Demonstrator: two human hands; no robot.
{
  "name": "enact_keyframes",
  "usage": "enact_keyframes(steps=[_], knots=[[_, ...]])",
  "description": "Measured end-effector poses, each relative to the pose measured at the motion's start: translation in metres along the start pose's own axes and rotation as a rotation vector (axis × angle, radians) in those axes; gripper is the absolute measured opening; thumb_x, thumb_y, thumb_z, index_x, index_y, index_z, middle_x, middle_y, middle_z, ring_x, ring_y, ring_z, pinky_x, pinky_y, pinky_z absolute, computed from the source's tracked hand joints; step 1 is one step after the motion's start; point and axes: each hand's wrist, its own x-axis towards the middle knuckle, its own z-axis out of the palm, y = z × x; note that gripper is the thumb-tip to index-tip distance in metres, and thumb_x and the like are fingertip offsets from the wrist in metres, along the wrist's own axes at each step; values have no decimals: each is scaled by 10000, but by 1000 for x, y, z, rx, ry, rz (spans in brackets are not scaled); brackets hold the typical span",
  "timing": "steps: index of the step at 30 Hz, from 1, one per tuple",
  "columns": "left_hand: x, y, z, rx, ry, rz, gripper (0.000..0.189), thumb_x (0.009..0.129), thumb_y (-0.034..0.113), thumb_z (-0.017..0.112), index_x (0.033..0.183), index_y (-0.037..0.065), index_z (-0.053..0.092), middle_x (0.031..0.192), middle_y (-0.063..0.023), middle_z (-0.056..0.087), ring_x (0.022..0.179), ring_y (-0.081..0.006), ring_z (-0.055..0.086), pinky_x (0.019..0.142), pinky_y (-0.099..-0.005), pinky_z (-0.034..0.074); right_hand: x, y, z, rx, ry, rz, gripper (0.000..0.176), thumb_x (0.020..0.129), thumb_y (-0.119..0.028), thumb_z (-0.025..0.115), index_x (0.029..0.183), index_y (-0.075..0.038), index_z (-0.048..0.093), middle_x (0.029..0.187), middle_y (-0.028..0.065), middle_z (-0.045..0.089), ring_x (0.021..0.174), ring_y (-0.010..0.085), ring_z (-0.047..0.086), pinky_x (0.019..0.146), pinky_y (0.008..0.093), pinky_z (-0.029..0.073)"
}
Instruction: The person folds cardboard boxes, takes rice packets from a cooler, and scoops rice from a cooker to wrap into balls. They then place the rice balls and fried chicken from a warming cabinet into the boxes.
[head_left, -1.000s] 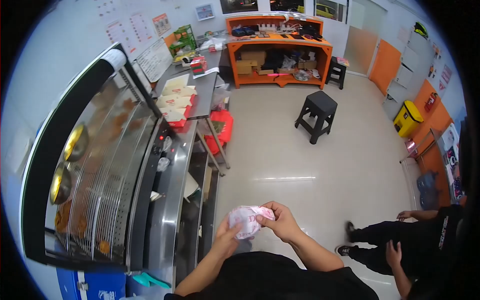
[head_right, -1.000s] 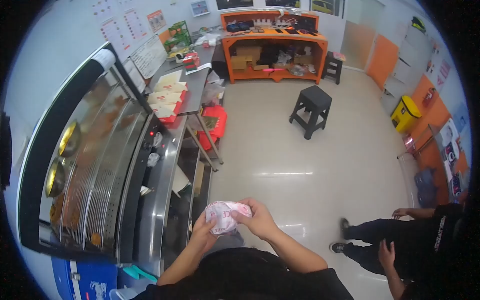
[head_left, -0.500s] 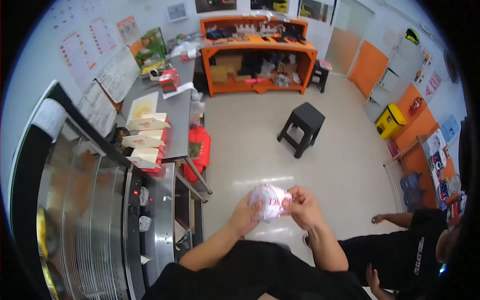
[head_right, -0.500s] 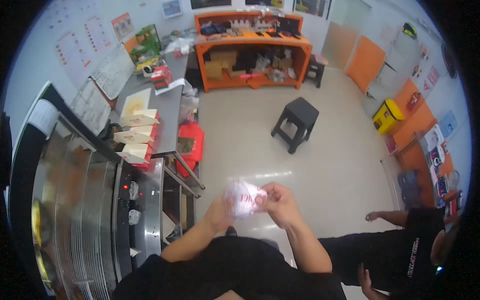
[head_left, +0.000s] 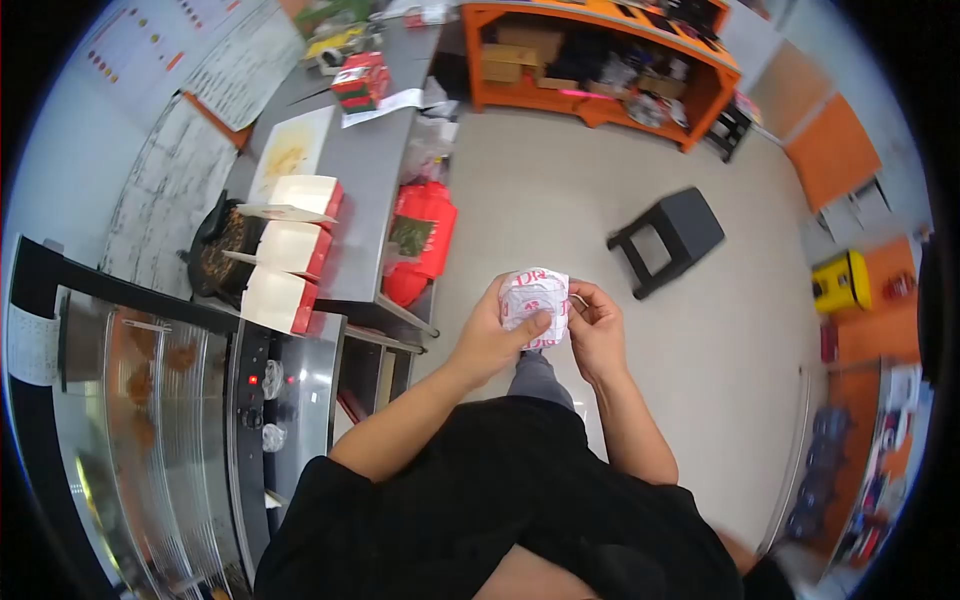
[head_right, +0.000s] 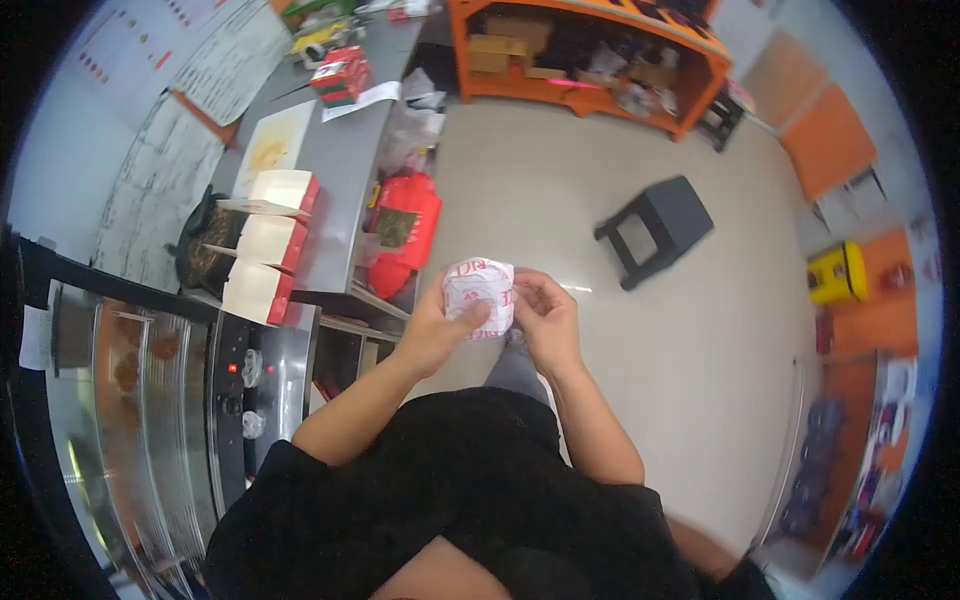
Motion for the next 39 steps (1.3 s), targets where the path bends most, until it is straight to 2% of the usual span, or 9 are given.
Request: enact_keyframes(steps=[5, 8, 11, 14, 17, 23, 28, 31, 39], knots=[[80, 13, -5, 288, 238, 178, 544, 960, 239, 670, 1367, 16, 385, 1194, -88, 568, 1110, -167, 578, 968, -315, 480, 119, -18, -9, 96, -339, 52, 323, 892, -71, 716, 1170, 48, 603, 1179, 97, 630, 1101, 191, 600, 914, 316, 505], [122, 10, -18, 16, 339, 105, 577, 1019, 280, 561, 1472, 37, 298, 1258, -126, 514, 1200, -191, 521, 1032, -336, 430, 171, -25, 1, -25, -488, 173, 426, 857, -107, 768, 1206, 52, 582, 1170, 100, 635, 1083, 186, 608, 912, 332, 510], [151, -8, -37, -183, 363, 190, 629, 1048, 305, 484, 1551, 61, 195, 1355, -165, 434, 1292, -206, 437, 1089, -354, 367, 213, -26, 16, -162, -544, 311, 508, 831, -123, 801, 1241, 45, 551, 1117, 102, 661, 1001, 170, 642, 880, 328, 523], [171, -7, -57, 202, 418, 51, 689, 1034, 275, 521, 1574, 63, 149, 1457, -187, 329, 1351, -215, 366, 1122, -366, 319, 253, -3, 19, -93, -553, 402, 491, 859, -146, 780, 1247, 38, 543, 1116, 108, 665, 997, 177, 651, 886, 329, 522], [191, 13, -72, 258, 488, 89, 640, 993, 248, 607, 1517, 28, 312, 1429, -140, 469, 1294, -207, 468, 1071, -371, 400, 283, 10, 29, 96, -490, 524, 451, 889, -164, 751, 1238, 34, 546, 1130, 111, 658, 1015, 181, 646, 904, 333, 513], [224, 46, -143, -27, 643, 28, 466, 850, 117, 786, 1242, -58, 606, 1085, -102, 692, 938, -152, 657, 855, -295, 538, 355, 31, 75, 25, -592, 566, 406, 926, -160, 706, 1236, 44, 543, 1130, 113, 659, 1016, 192, 648, 914, 343, 510], [246, 58, -206, 26, 798, 124, 297, 929, 211, 707, 1066, -52, 696, 886, -91, 714, 760, -143, 664, 696, -290, 553, 406, 34, 131, -51, -661, 611, 409, 912, -160, 722, 1226, 42, 555, 1120, 111, 668, 1008, 185, 653, 906, 337, 515], [260, 62, -237, -46, 811, 111, 269, 944, 219, 687, 1035, -34, 704, 884, -87, 712, 742, -136, 657, 663, -289, 543, 435, 44, 170, -90, -725, 586, 416, 905, -155, 728, 1226, 43, 553, 1119, 112, 669, 1002, 178, 655, 892, 329, 521], [316, 31, -275, -540, 1068, 304, 239, 1062, 103, 359, 1211, 36, 534, 1037, -80, 623, 923, -148, 621, 822, -286, 522, 466, 89, 239, -190, -819, 639, 432, 950, -189, 683, 1280, 32, 513, 1110, 82, 642, 978, 157, 633, 858, 314, 520]])
